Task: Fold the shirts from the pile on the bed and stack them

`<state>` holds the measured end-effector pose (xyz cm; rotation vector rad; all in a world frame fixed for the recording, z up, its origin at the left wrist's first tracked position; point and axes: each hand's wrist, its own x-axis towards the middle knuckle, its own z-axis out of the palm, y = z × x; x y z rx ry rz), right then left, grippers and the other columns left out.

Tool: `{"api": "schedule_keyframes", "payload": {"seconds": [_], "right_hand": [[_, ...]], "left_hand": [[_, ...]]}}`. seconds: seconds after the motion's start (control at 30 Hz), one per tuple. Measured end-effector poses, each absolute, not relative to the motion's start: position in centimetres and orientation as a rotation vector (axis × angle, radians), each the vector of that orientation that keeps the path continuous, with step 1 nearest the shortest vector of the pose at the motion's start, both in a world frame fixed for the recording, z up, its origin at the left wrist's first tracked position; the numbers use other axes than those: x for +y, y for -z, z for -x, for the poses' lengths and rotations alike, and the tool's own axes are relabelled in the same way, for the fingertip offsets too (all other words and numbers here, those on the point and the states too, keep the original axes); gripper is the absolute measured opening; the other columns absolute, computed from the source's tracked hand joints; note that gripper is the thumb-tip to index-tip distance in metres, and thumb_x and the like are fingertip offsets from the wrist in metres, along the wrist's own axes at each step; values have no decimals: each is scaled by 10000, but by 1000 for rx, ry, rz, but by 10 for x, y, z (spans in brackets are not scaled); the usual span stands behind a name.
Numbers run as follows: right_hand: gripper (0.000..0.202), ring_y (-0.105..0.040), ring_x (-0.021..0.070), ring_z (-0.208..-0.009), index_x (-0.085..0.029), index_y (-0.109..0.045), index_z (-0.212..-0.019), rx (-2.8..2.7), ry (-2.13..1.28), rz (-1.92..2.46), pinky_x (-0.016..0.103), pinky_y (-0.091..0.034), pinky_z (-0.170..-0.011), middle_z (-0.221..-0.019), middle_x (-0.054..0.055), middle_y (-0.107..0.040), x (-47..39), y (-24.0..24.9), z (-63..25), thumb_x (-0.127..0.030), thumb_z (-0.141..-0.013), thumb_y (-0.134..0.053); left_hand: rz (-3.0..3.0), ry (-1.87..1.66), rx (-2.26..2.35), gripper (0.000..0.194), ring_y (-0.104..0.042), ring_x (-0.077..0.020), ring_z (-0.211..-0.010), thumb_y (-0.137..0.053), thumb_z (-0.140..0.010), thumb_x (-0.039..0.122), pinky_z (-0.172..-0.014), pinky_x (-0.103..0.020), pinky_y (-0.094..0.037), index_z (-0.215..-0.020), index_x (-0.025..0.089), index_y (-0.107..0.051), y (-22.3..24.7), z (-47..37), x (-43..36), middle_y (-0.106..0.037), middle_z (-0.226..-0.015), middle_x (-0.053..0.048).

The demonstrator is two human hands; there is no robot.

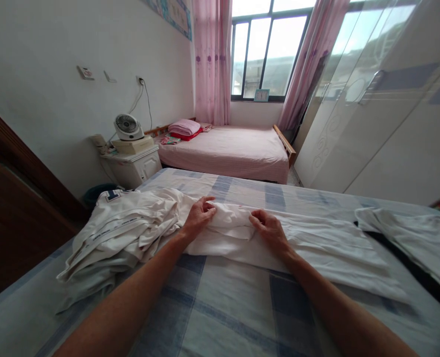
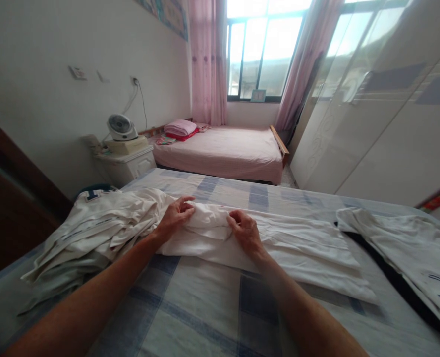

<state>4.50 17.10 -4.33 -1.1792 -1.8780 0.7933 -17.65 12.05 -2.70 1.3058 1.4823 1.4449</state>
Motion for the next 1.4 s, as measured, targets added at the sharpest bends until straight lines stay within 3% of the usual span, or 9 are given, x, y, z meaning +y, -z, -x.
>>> {"api": "schedule_keyframes", "payload": {"seconds": [0.13, 0.27, 0.4, 0.67, 0.83, 1.03, 1.13, 1.27, 1.4], "right_hand": [[355, -593, 176, -744, -188, -623, -833, -1709, -923, 1236, 283, -423, -681, -773, 36, -662, 177, 45, -50, -482, -825, -424], [415, -610, 170, -770, -179, -589, -1063, -1808, -920, 1225, 288, -438, -718, -855, 38, -681, 177, 44, -53, -466, -764, -550], [388, -588, 148, -668, -166, -585, -1094, -1855, -821, 1250, 276, -431, -675, -725, 1, -649, 173, 42, -54, -358, -762, -524], [358, -588, 140, -670, -175, -578, -1099, -1915, -752, 1238, 259, -429, -662, -768, 5, -653, 173, 42, -55, -281, -766, -499], [266, -600, 197, -789, -189, -609, -1023, -2069, -410, 1392, 323, -407, -740, -808, 38, -665, 167, 37, -59, -321, -840, -468], [339, -453, 239, -1210, -195, -555, -1193, -2278, -16, 1017, 388, -309, -980, -1284, 105, -561, 152, 32, -55, -311, -897, -435], [328, -430, 237, -1250, -200, -583, -1162, -2387, -37, 985, 397, -276, -1025, -1269, 89, -584, 151, 35, -56, -212, -854, -472], [189, -551, 217, -1103, -206, -655, -850, -2414, -65, 1098, 382, -328, -980, -1008, 68, -692, 155, 35, -60, -145, -810, -480], [321, -418, 229, -1283, -186, -599, -1158, -2365, 22, 985, 416, -264, -1058, -1315, 104, -559, 151, 35, -58, -235, -882, -444]], "left_hand": [[-1191, -1518, 1451, 441, -453, -68, -528, -565, -677, 233, -479, -181, -333, -1110, 150, -569, 26, 180, 120, -588, -741, 18], [-1186, -1358, 1549, 502, -504, -87, -577, -615, -685, 333, -498, -190, -369, -1141, 127, -568, 29, 178, 119, -612, -786, -10], [-1284, -1358, 1485, 563, -572, -104, -707, -589, -657, 217, -595, -190, -439, -1211, 127, -548, 27, 175, 117, -641, -940, -49], [-1377, -1220, 1750, 556, -499, -80, -536, -441, -656, 123, -412, -191, -367, -1188, 152, -600, 20, 170, 112, -621, -1051, -66], [-1686, -1006, 2231, 454, -614, -205, -764, -475, -738, 134, -700, -315, -496, -1175, 135, -600, 20, 171, 110, -659, -947, -81], [-2444, -1010, 1965, 336, -449, -222, -1253, -399, -903, 211, -1058, -356, -350, -1162, 164, -609, 24, 162, 106, -504, -1337, -114], [-2604, -685, 1678, 448, -255, -248, -1394, -439, -920, 390, -1116, -434, -258, -1324, 207, -498, 29, 160, 103, -372, -1478, -88], [-2588, -338, 1455, 526, -307, -268, -1375, -484, -879, 516, -1115, -439, -244, -1335, 257, -504, 28, 160, 97, -411, -1457, -89], [-2547, -439, 1649, 401, -317, -250, -1369, -388, -939, 450, -1109, -466, -236, -1259, 295, -575, 27, 156, 97, -447, -1434, -52]]}}
